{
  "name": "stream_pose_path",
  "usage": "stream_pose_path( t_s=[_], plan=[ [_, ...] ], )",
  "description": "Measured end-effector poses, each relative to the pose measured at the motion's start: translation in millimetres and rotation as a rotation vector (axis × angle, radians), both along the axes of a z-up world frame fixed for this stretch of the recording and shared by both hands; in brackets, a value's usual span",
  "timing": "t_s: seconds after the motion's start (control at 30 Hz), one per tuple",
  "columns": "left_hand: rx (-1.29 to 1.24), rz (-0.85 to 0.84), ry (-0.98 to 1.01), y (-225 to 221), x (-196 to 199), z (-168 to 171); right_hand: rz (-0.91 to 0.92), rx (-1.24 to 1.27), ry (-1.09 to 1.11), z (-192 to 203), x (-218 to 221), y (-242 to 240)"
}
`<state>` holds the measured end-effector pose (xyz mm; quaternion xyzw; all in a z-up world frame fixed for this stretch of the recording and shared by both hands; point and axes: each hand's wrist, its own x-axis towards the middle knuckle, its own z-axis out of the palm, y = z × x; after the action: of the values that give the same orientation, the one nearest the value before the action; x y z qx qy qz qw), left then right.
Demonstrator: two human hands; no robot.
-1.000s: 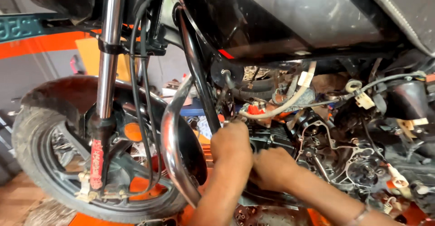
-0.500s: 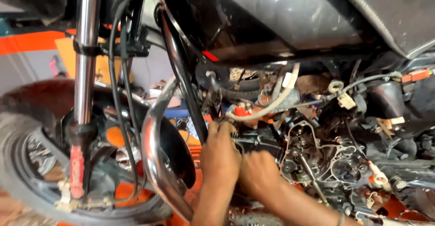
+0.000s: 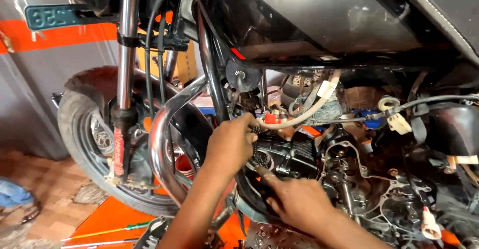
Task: The person works on a motorcycle engine still mounted in the frame, using a wrench to loosen and tighten fasteners on the cylinder area. They handle small bolts and parts by hand, pick components from the work surface, and reposition around the frame to reach different sides of the engine.
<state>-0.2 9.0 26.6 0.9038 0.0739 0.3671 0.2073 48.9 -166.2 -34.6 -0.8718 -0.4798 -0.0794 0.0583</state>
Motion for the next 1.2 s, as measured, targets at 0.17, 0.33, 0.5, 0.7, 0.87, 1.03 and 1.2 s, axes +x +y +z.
stream_pose_path(
  t_s=[0.17, 0.33, 0.5, 0.7, 0.87, 1.03, 1.2],
  plan=[
    [0.111, -0.008, 0.019, 2.5, 15.0, -33.9, -0.085, -0.105, -0.123, -29.5, 25.9, 27.8],
    [0.089, 0.018, 0.046, -9.8, 13.0, -46.0, -0.081, 0.004, -0.080, 8.8, 20.8, 17.2],
    [-0.051, -0.027, -0.053, -7.9, 23.6, -51.8, -0.150, -0.137, -0.114, -15.7, 18.0, 24.2],
    [0.067, 0.114, 0.243, -20.2, 21.4, -64.1, -0.190, -0.046, 0.131, -26.3, -17.0, -27.0],
    [-0.264, 0.136, 0.204, -34.1, 23.7, -81.6, -0.489, -0.027, 0.512, -83.5, 13.2, -93.4],
    [-0.450, 0.072, -0.079, -43.9, 29.0, -79.1, -0.445, 0.682, 0.940, -81.3, 20.4, -115.4],
    [-1.033, -0.089, 0.042, -43.2, 22.0, -75.2, -0.290, 1.010, 0.773, -85.3, 26.8, -111.2]
  ],
)
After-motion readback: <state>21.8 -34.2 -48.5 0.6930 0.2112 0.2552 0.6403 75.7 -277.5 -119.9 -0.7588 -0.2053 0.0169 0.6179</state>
